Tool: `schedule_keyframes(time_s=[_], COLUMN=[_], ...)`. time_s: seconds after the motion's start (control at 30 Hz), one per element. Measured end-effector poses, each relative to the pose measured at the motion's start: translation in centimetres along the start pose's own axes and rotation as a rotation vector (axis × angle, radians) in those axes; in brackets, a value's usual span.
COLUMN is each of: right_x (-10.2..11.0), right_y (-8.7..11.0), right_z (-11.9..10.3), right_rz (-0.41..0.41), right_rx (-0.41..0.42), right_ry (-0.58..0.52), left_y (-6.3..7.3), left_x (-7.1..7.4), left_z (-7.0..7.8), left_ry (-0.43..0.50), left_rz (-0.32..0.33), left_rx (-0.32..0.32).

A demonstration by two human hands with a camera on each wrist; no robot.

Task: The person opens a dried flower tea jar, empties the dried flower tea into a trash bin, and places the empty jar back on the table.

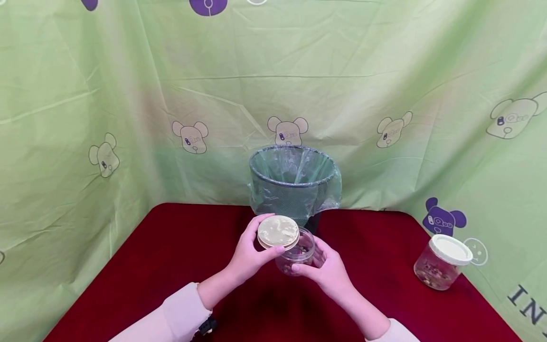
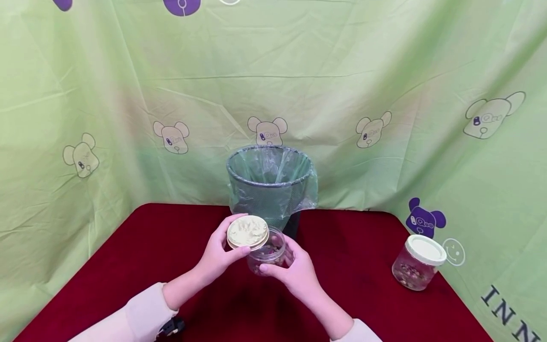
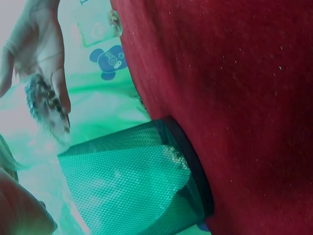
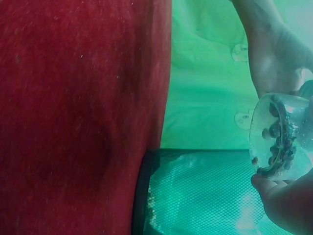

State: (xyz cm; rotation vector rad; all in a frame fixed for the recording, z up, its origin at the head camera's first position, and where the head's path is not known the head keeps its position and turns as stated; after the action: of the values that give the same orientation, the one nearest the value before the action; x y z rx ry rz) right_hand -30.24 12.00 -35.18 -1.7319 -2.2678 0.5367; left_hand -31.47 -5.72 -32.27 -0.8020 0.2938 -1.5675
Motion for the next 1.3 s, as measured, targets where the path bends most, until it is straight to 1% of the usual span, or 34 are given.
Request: schedule_keyframes(time_s=[0.17, 0.33, 0.57, 0.87, 1.07, 1.3], right_x=[1.1, 2.0, 3.0, 4.0, 4.4, 4.5], right_y=[0.1, 0.1, 0.2, 0.1, 0.2, 0.3], right_z=[0.1, -0.1, -0.6, -1.0, -1.1, -1.4], right_rz=[0.039, 0.070, 0.089, 0.106, 0.116, 0.123], right_rx=[-0.010, -0.017, -0.024, -0.016, -0.017, -0.004], right_ry=[0.034, 0.051, 0.062, 0.058, 0.051, 0.049], left_y=[0.0, 0.0, 0.4, 0.6, 0.8, 1.4], left_x=[0.8, 1.4, 1.7, 1.5, 1.1, 0.0], left_z=[-0.4, -1.2, -2.2, -3.4, -4.3, -5.4], left_ry=[-0.006, -0.025, -0.114, -0.231, -0.309, -0.421], left_rz=[0.015, 0.021, 0.011, -0.018, -0.074, -0.203], left_rx=[-0.002, 0.005, 0.023, -0.003, -0.004, -0.010])
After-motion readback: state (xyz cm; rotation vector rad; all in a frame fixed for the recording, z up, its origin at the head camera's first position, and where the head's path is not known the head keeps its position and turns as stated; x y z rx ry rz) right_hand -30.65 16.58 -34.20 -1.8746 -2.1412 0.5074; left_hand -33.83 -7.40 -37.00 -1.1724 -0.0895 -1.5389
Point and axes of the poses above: each hand's wrist, its own y-axis away from the middle knuckle, its own x-axis out of the back of the hand, z = x × y, the point moved 8 cm from there along -y, towards the middle knuckle, and after that the axes turned 9 degrees about -y, right-handed, at the moved point
